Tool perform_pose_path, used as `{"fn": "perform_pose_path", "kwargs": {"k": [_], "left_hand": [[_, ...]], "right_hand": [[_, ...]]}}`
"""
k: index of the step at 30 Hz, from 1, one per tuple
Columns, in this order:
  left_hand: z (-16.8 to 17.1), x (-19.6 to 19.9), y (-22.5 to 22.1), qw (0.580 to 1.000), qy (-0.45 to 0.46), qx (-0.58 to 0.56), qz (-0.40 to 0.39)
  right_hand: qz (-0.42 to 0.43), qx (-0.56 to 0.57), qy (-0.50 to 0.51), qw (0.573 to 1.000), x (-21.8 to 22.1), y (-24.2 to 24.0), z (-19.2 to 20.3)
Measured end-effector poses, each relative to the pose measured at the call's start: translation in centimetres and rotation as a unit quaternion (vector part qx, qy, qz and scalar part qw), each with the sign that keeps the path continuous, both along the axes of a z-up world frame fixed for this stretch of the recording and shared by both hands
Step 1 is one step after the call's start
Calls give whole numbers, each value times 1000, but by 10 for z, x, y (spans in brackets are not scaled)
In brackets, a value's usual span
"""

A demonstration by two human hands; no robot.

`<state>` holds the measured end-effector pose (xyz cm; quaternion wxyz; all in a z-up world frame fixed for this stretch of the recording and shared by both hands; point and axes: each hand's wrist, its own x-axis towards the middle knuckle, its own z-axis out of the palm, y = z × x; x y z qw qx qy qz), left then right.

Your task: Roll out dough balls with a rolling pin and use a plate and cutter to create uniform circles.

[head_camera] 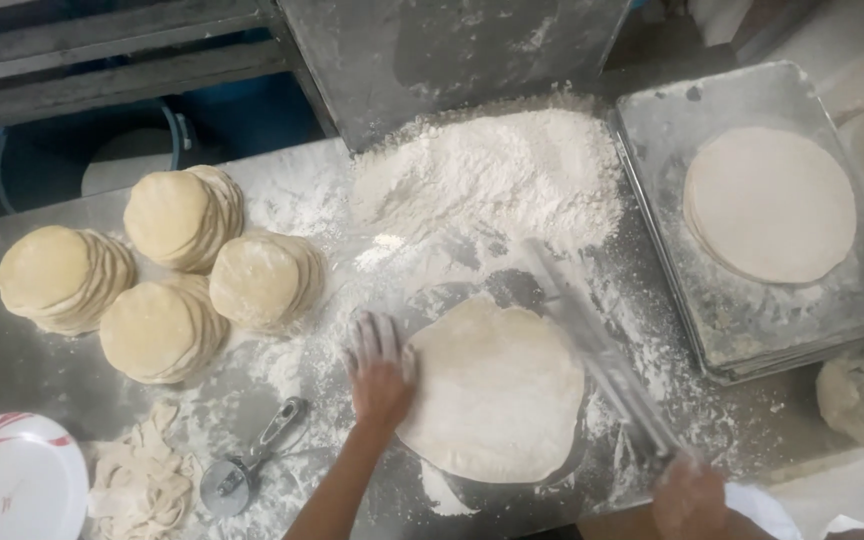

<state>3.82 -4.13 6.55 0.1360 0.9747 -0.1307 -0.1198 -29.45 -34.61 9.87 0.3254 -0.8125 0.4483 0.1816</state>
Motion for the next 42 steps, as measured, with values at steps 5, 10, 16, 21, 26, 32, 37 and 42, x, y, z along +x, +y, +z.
{"fn": "perform_pose_path", "kwargs": {"k": [5, 10, 16, 21, 26, 32, 37, 42], "left_hand": [[79, 27, -4, 846, 112, -381, 355], [-27, -26, 54, 905, -12, -301, 301], [-61, 59, 3, 966, -67, -158, 193], [-56, 148, -24, 972, 3, -117, 204], [-27, 64, 6, 973, 25, -225, 54], [-108, 97, -93, 982, -93, -148, -68], [-49, 109, -144, 993, 70, -93, -20], [-71, -20, -31, 970, 193, -100, 107]], "right_hand": [[-29, 18, 31, 999, 108, 2, 6], [97, -158, -31, 982, 106, -3, -67], [5, -129, -92, 987, 205, -51, -113], [108, -319, -306, 891, 235, -84, -128], [-48, -218, -42, 974, 59, 14, -111], [-91, -284, -64, 952, 94, -46, -107], [-82, -364, -84, 924, 93, -93, -131], [-30, -327, -56, 943, 8, -35, -105]]}}
